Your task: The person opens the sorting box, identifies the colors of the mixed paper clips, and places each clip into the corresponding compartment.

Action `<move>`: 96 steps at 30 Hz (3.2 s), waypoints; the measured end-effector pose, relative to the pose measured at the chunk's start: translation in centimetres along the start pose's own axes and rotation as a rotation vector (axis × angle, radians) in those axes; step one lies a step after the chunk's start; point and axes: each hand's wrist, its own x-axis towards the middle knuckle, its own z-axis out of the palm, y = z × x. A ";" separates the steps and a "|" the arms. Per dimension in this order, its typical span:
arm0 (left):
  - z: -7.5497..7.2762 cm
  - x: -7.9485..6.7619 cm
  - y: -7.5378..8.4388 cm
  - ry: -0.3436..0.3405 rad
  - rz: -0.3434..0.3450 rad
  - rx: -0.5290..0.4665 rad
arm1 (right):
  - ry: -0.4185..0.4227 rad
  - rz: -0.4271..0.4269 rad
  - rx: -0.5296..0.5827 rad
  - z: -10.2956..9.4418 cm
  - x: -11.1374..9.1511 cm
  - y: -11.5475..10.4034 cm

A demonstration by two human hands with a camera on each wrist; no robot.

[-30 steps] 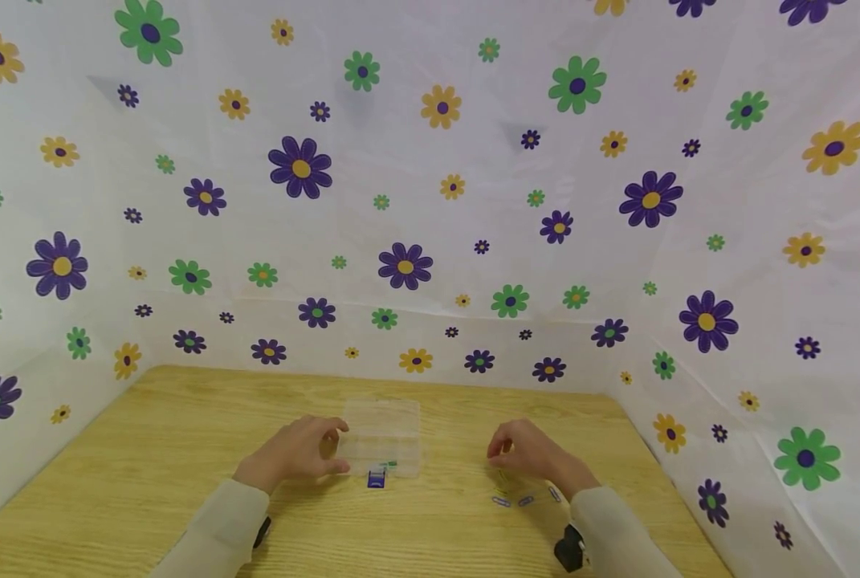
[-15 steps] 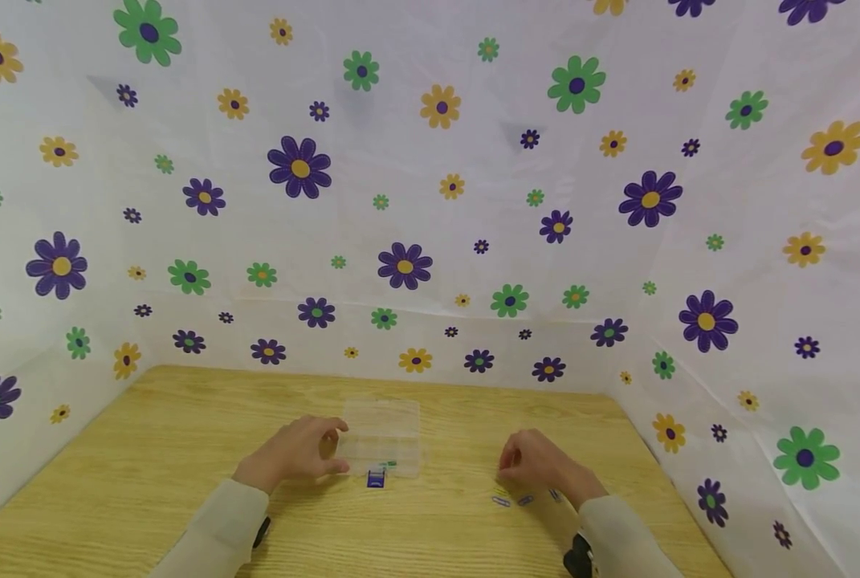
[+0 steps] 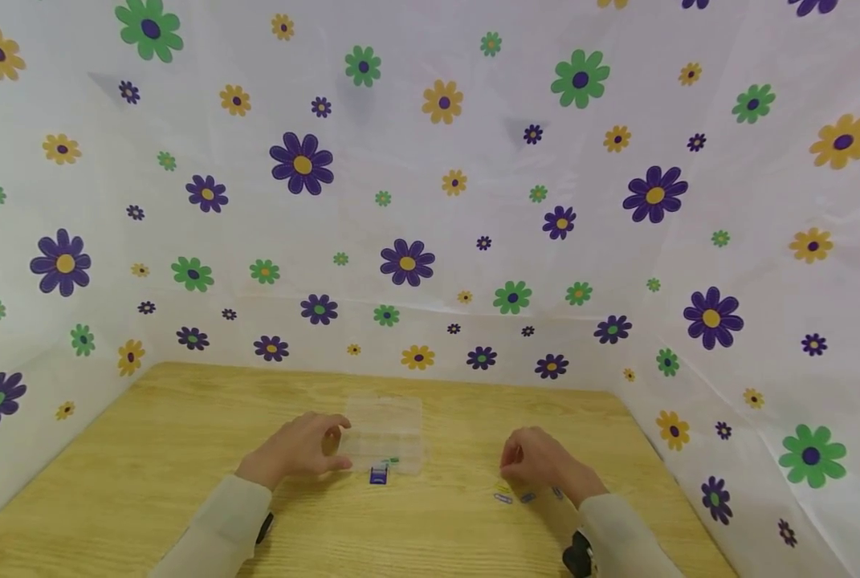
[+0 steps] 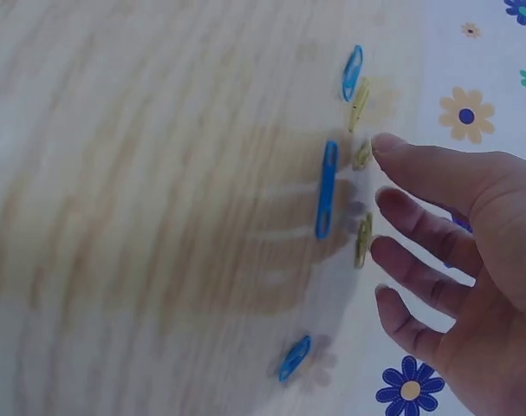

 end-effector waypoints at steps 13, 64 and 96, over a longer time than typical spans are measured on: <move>-0.2 -0.1 0.3 -0.010 -0.007 0.001 | -0.034 0.041 -0.021 -0.3 -0.5 -0.1; -0.4 -0.3 0.4 -0.005 -0.006 0.000 | -0.004 -0.026 0.005 0.6 0.7 -0.4; 0.0 0.1 0.0 -0.007 -0.011 0.014 | 0.058 -0.094 -0.104 1.0 0.3 -0.7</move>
